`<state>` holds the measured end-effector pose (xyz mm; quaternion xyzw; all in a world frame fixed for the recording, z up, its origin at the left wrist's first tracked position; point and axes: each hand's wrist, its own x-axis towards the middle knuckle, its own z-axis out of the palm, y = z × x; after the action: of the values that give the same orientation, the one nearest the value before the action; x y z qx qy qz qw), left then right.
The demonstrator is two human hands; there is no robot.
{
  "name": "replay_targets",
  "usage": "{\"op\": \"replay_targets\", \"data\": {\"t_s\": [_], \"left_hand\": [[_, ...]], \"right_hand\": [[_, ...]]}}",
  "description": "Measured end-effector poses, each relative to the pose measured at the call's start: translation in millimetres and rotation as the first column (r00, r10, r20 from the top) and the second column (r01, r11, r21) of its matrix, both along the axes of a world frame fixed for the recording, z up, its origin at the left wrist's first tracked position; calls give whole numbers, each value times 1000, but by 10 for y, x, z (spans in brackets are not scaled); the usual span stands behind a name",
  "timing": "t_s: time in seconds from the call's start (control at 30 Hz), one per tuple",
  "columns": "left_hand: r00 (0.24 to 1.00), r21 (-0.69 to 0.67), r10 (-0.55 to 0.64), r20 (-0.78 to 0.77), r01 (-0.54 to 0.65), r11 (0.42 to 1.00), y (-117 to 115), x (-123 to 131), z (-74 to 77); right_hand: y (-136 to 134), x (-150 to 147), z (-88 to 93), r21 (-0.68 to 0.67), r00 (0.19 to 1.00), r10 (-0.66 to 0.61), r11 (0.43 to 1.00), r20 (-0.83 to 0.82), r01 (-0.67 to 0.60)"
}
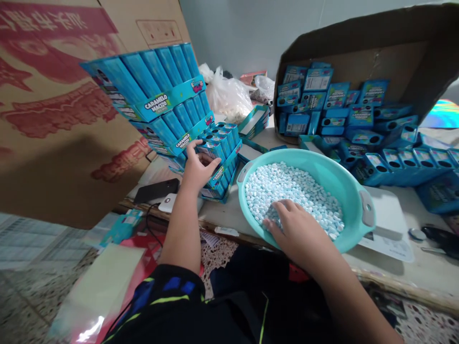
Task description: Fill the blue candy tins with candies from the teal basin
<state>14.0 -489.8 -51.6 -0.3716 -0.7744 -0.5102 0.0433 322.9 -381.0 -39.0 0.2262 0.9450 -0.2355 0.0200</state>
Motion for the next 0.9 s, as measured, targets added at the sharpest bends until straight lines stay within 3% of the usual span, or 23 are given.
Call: {"op": "replay_targets", "data": {"t_s": [0.07,0.2,0.27,0.33,0.4,0.5,0.57,0.63,0.7,0.73,0.8,0.9], "left_hand": [[999,34,7,-46,-6,999,-15,32,-18],[927,121,158,-340,-124,985,40,294,51],[917,206,142,-372,-68,976,175,524,142],[961,214,-11,-277,73,974,383,764,246],[942,21,-290,-168,298,954,626,955,326],[788,-320,-613,-60,567,759,959,1079,321],[743,-409,-669,-3,609,679,1099,1066,234],[754,-449,-652,80,611,652,1156,1016,130],[776,-481,-616,135,594,644,1158,958,55],[785,-493,-603,140,584,645,1151,934,33],[777,-510,-613,142,588,628,1141,901,18],[741,-499,-651,165,632,593,1147,887,30]], "right_hand": [[-7,-2,30,9,1000,-7,1000,20,7],[-7,-16,56,33,1000,-1,999,20,0],[3,-26,55,40,1000,-5,999,-4,5],[8,-29,53,41,999,-20,999,-41,22],[8,-21,53,43,996,-36,998,-81,39],[35,16,50,41,987,-85,995,-133,91],[106,89,41,9,962,-140,989,-236,146],[256,246,28,-15,900,-220,973,-377,231],[516,511,8,16,818,-345,918,-460,396],[689,681,-9,60,769,-430,855,-473,515],[1100,1065,-68,148,680,-575,705,-455,694],[1746,1615,-203,230,519,-733,467,-439,854]]}}
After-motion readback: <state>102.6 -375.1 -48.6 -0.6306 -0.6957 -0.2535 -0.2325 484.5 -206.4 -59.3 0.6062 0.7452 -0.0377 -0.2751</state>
